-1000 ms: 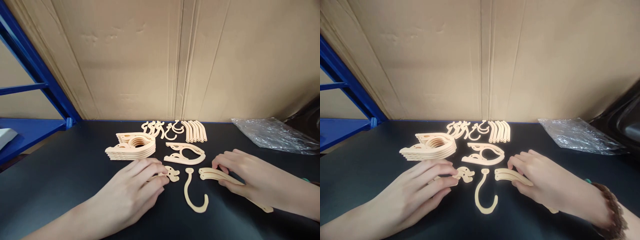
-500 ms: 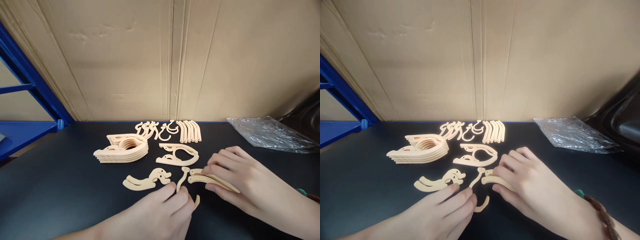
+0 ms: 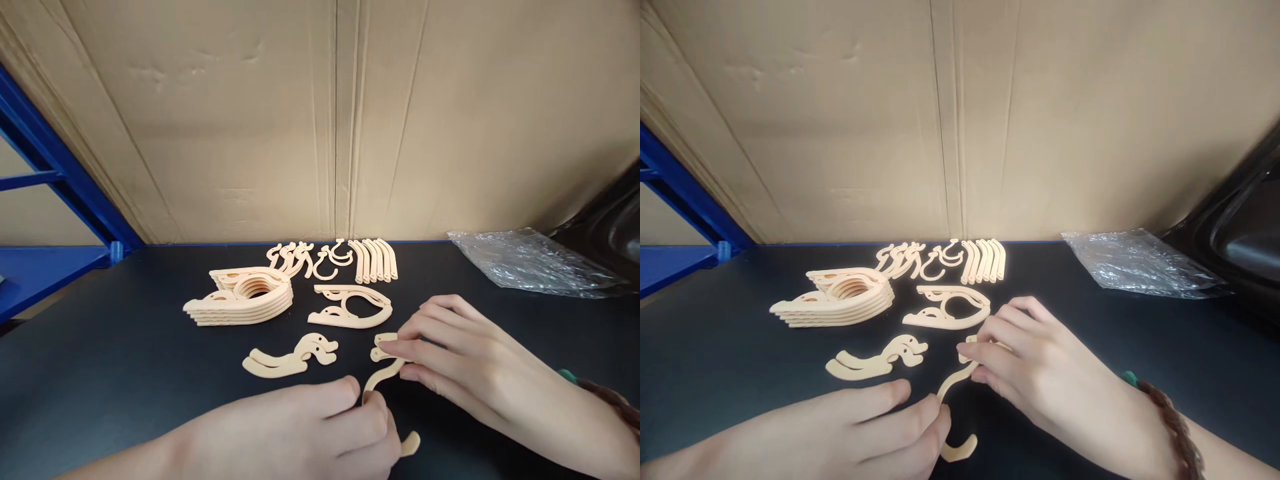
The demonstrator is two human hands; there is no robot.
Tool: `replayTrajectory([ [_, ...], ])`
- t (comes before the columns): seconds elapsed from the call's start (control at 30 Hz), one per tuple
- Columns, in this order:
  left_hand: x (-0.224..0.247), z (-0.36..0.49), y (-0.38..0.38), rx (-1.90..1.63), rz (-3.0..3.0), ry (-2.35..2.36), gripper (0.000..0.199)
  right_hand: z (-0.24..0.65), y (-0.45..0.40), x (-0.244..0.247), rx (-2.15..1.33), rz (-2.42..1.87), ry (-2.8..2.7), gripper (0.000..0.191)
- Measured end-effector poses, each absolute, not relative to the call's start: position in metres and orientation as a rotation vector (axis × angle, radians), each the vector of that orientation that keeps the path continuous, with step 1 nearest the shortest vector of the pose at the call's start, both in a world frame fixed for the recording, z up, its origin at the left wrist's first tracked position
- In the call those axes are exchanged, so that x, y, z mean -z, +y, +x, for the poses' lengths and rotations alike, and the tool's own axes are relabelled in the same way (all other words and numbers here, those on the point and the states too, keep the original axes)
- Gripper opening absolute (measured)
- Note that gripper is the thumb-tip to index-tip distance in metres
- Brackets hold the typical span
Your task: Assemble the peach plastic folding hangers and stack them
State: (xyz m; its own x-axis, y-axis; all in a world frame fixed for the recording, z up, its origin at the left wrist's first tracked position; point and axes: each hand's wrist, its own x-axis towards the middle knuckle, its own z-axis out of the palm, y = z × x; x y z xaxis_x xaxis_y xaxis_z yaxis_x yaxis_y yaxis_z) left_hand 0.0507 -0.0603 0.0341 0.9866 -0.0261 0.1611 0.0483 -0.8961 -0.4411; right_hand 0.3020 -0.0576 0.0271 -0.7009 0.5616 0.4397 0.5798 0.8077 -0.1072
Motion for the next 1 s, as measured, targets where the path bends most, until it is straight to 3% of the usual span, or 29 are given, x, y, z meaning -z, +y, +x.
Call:
replayTrajectory([
  [0.2,-0.038,0.060,-0.037,0.350,-2.468,0.032,0.041,0.311,-0.049,-0.026,-0.241,-1.190,-2.485,0.011],
  [0.37,-0.040,0.065,-0.015,0.317,-2.372,-0.068,0.023,0.308,-0.045,-0.024,-0.637,-1.535,-2.182,0.011],
  [0.57,-0.038,0.076,-0.002,0.413,-2.330,-0.226,0.025,0.304,-0.042,-0.026,-1.215,-1.508,-1.985,0.021],
  [0.77,-0.026,0.082,-0.014,0.582,-2.458,-0.346,0.020,0.319,-0.029,-0.018,-1.232,-1.425,-1.860,0.019],
  [1.0,-0.002,0.080,-0.034,0.441,-2.602,-0.431,0.020,0.320,-0.021,-0.015,-1.229,-1.263,-1.725,0.017],
])
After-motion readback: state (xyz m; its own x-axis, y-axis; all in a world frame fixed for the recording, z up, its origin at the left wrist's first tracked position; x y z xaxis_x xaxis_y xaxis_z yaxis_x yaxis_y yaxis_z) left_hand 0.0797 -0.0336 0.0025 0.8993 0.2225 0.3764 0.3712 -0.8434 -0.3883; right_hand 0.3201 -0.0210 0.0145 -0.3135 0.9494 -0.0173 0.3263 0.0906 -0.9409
